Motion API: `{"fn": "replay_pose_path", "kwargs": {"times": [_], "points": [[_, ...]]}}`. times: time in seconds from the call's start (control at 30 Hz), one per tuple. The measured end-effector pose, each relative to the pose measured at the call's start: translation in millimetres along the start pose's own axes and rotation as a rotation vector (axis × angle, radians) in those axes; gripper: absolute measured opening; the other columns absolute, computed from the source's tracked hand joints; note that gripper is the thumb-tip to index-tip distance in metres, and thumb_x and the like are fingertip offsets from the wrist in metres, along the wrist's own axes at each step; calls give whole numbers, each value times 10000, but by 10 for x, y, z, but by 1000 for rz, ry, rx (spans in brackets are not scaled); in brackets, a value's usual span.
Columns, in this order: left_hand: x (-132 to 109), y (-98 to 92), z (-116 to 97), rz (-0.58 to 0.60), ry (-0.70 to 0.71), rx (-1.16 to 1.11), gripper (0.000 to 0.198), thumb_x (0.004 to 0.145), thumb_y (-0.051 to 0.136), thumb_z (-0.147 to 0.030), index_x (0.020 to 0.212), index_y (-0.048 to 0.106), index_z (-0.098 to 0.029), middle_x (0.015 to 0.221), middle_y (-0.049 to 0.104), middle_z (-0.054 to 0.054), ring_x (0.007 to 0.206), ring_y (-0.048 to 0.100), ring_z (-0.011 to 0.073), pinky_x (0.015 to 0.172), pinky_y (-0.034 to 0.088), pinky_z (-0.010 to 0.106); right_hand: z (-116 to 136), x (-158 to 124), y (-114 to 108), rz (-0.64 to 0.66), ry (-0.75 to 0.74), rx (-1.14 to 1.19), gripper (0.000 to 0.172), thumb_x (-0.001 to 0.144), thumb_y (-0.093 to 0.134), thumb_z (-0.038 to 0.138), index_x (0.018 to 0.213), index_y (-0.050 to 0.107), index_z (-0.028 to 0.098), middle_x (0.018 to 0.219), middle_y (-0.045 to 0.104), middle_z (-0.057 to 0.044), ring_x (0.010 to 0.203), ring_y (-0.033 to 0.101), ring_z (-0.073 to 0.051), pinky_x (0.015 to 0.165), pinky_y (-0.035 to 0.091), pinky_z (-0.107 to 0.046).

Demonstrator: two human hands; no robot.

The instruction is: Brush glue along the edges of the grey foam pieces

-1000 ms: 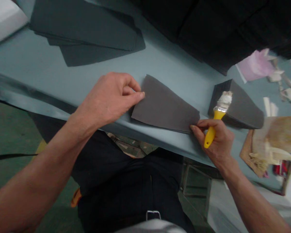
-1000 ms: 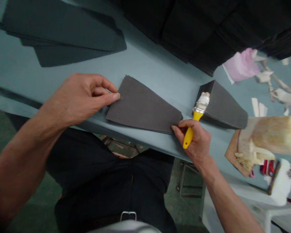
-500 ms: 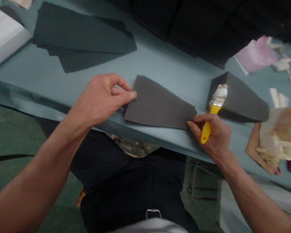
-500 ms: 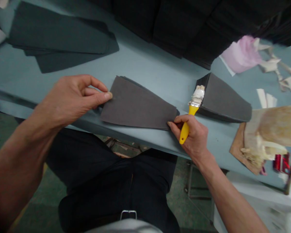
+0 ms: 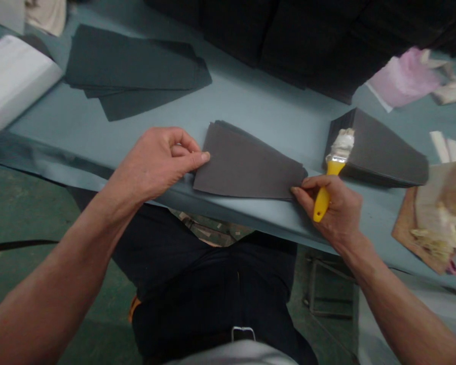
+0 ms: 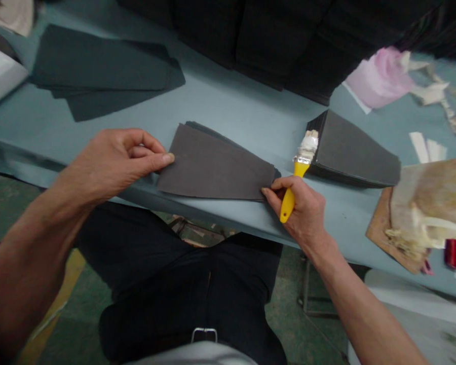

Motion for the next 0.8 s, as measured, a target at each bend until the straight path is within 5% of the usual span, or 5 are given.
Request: {"fn": "replay_pose_path", "kwargs": {"times": [0.47, 0.8], "points": [[-17, 33, -50, 23, -72, -110, 194, 741, 839, -363, 728, 730, -203, 582, 638, -18, 511, 486, 99, 504, 278, 263, -58, -14, 5, 38, 52, 0, 178, 969, 823, 376, 959, 680, 269, 781, 744, 15, 593, 664, -156, 567, 521, -277], [43, 31, -57, 53, -37, -88, 199, 776, 828, -393, 741, 791, -200, 655, 730, 21, 615, 633, 154, 582, 442, 279, -139, -43, 15, 44, 104, -30, 226, 951, 821, 444, 937, 674, 273, 782, 743, 12, 592, 661, -173, 565, 533, -302]]}}
Point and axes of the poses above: each hand's wrist, its own x-axis towards the middle knuckle, its own y-axis out of the palm, z = x × y, the point moved 8 cm from there along x, towards the middle knuckle
